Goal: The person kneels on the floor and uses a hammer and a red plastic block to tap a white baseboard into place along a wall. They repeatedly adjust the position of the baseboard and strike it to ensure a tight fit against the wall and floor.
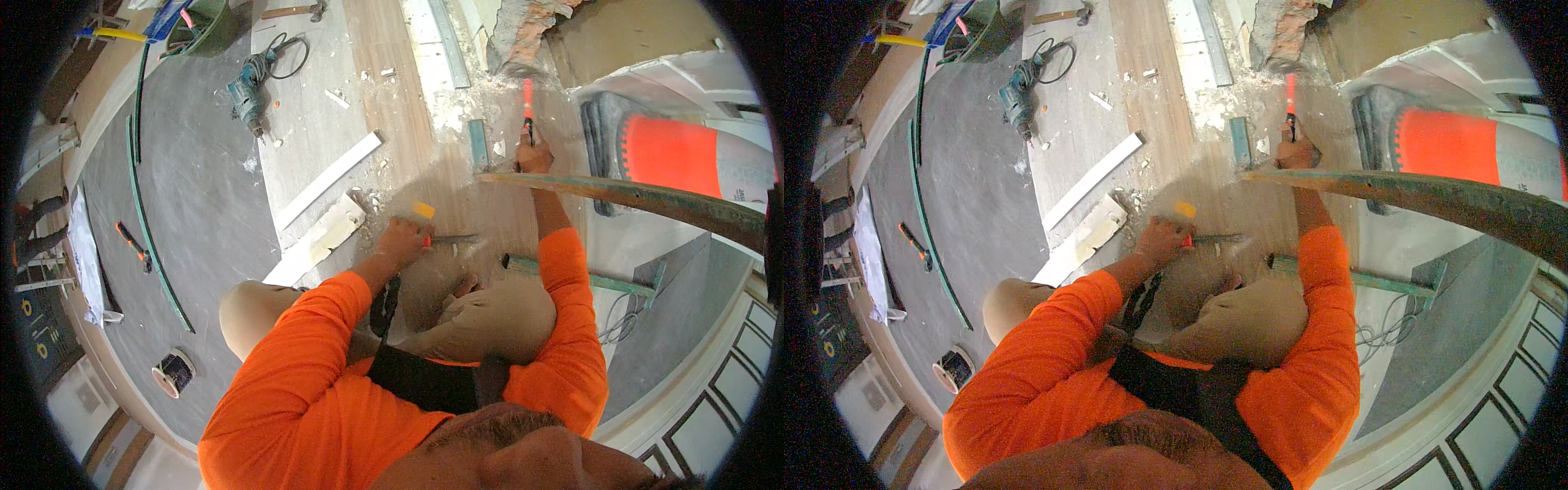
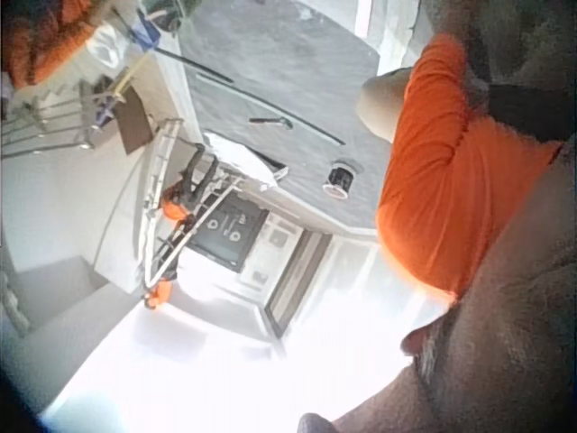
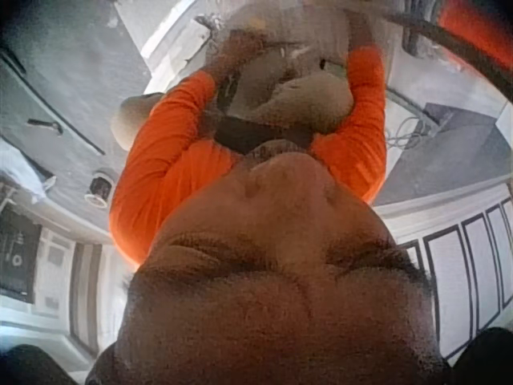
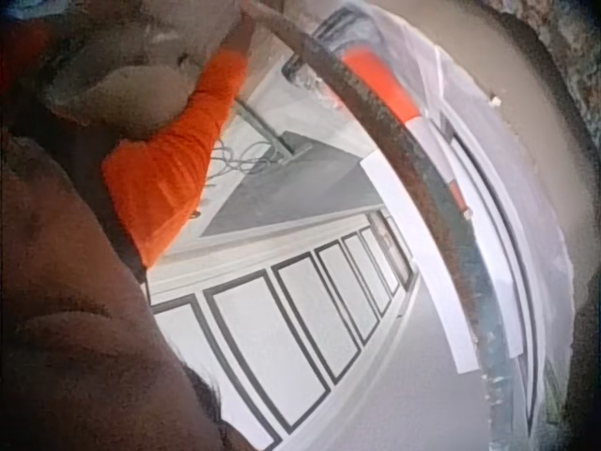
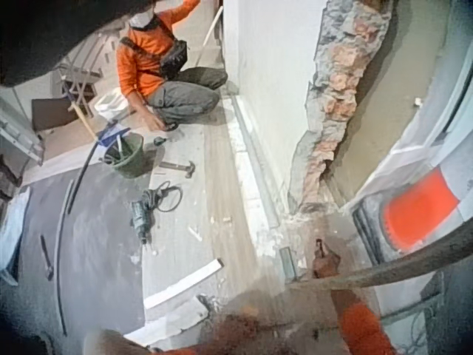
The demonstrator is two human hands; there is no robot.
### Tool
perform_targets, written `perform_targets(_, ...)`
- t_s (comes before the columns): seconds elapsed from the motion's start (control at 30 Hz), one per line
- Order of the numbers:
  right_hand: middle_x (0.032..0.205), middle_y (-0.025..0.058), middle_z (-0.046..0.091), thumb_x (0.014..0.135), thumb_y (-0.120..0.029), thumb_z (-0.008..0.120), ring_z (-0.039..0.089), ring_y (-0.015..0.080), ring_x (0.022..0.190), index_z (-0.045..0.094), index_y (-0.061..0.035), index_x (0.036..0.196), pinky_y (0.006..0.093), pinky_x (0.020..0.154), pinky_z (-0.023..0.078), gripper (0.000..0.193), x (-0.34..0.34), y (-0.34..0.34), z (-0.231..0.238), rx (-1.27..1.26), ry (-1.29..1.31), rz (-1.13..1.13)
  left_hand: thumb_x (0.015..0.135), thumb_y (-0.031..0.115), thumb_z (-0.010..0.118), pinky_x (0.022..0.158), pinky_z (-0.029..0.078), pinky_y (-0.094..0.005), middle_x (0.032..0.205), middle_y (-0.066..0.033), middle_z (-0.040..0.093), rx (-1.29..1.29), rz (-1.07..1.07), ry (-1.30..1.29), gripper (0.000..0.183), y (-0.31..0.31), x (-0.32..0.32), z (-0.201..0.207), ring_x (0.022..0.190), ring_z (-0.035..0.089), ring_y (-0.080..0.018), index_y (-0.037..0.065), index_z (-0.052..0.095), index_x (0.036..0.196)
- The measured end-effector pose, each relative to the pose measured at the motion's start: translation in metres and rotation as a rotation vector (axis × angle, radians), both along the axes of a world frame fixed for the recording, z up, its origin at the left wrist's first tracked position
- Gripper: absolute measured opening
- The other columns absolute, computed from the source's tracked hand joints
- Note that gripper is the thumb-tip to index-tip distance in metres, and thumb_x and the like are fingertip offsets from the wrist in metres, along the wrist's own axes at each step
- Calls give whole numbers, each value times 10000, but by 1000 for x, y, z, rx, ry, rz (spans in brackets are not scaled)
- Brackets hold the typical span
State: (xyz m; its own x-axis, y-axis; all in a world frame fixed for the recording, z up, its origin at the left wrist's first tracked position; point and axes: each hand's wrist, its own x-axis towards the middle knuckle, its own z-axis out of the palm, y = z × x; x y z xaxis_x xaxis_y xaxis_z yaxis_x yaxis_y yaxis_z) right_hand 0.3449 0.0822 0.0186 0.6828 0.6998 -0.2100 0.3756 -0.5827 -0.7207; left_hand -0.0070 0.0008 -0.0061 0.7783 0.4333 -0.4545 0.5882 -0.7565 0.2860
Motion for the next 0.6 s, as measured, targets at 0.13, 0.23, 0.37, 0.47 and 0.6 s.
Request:
perform_targets(0.13,800,213,669,974,-385,553,651,389,698,637,-98,1205,482,654,517,378,39,-22,-71,-53,-511,33,938,533,540,997,375,-504,1124,-109,666,-36,-26,15,577,-11,15,6,1115,606,-292,215,503,1418)
perform_targets(0.23,890,275,683,933,-462,582,664,482,885,636,-12,1171,527,782,521,512,28,-1,-47,-19,-72,-35,942,536,534,981,378,-502,1122,-99,666,53,-22,-19,575,-2,3,5,1110,605,-284,216,503,1420)
perform_targets(0.37,914,281,686,906,-509,594,672,472,895,651,49,1097,522,802,518,593,23,-17,-70,-137,-567,43,939,533,543,963,380,-498,1133,-96,667,-42,1,34,577,-8,12,16,1102,608,-271,219,499,1422)
perform_targets(0.47,731,181,684,952,-525,548,648,328,522,684,-74,947,469,595,527,471,69,-9,-81,-228,-278,50,935,529,551,965,379,-499,1147,-100,664,-60,-28,28,576,0,13,7,1103,608,-270,222,497,1420)
perform_targets(0.6,634,157,656,962,-500,540,646,315,528,688,-48,932,451,580,513,477,20,-13,-73,63,-256,-78,934,523,558,976,381,-493,1147,-105,664,-1,4,51,576,-12,8,12,1099,614,-277,228,491,1424)
